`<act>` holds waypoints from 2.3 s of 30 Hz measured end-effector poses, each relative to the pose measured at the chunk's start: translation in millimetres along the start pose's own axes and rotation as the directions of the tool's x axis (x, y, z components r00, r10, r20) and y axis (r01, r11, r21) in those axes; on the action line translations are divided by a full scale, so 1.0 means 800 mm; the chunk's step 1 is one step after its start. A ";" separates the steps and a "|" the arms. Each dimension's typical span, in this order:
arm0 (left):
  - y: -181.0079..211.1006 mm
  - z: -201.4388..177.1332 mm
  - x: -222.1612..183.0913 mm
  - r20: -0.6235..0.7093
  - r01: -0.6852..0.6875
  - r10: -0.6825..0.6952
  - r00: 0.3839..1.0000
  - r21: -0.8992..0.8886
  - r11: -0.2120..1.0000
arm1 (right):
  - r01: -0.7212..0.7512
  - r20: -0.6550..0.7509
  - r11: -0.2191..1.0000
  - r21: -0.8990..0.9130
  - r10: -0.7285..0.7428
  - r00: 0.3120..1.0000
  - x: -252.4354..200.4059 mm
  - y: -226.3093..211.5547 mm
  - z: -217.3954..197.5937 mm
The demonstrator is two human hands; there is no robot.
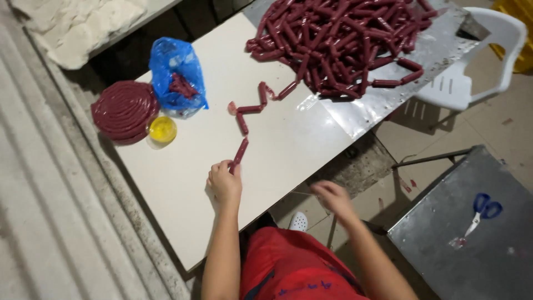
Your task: Coiling a long string of linked sausages into a spiral shape on a production table
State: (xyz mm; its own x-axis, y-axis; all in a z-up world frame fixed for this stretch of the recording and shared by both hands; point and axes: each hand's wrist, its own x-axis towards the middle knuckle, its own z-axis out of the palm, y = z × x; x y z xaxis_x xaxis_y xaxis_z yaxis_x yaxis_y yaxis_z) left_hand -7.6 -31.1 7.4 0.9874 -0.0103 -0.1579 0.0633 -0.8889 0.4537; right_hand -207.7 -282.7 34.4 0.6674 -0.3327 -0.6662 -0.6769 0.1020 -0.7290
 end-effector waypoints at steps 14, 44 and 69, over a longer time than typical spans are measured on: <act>-0.013 0.058 0.003 -0.366 -0.280 0.131 0.922 -0.391 0.877 | -0.114 -0.271 0.909 0.401 0.237 0.933 -0.117 0.261 -0.105; 0.022 0.080 0.001 -0.515 -0.378 0.220 0.828 -0.223 0.899 | -0.266 -0.296 0.797 0.543 0.478 0.827 -0.146 0.219 -0.074; 0.009 0.068 0.005 -0.334 -0.348 0.273 0.902 -0.188 0.918 | -0.660 -0.580 0.722 0.210 0.635 0.510 -0.143 0.443 -0.196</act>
State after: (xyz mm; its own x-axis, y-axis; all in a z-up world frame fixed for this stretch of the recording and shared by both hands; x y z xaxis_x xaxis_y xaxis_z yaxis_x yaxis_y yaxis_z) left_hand -11.1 -62.6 -37.6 0.9565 -0.0990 0.2745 -0.2579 -0.7266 0.6368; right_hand -572.7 -355.6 -123.6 -0.2696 -0.6490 -0.7114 -0.8636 0.4898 -0.1195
